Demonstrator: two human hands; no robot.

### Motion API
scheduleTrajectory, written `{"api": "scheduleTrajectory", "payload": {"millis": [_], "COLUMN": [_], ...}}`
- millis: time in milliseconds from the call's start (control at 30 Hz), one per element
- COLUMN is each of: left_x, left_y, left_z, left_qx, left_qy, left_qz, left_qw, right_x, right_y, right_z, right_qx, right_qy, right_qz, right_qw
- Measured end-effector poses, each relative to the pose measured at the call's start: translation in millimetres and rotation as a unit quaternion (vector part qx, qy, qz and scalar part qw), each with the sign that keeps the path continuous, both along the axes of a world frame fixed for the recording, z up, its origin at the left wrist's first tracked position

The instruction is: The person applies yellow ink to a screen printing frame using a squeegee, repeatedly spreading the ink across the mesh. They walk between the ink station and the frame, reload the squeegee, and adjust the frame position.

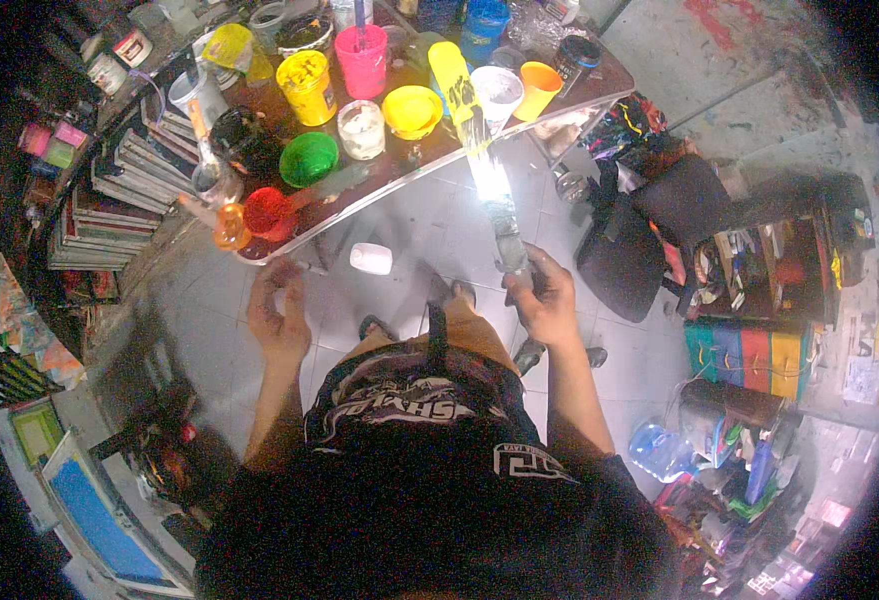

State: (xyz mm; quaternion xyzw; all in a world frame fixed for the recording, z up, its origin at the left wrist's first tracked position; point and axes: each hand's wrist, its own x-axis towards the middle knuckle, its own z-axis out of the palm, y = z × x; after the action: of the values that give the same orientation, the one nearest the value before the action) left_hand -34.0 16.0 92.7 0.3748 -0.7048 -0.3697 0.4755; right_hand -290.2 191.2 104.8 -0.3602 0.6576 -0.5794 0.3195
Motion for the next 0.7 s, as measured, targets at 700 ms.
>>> {"api": "scheduleTrajectory", "payload": {"millis": [700], "left_x": [-61.4], "left_y": [17.6], "left_z": [-106.5], "left_qx": [0.23], "left_qy": [-0.203], "left_qz": [0.002], "left_qw": [0.952], "right_x": [-97.3], "right_y": [-104.1], "right_z": [-160.4], "right_qx": [0.237], "right_qy": [0.452], "right_qz": [-0.002], "right_qw": [0.86]}}
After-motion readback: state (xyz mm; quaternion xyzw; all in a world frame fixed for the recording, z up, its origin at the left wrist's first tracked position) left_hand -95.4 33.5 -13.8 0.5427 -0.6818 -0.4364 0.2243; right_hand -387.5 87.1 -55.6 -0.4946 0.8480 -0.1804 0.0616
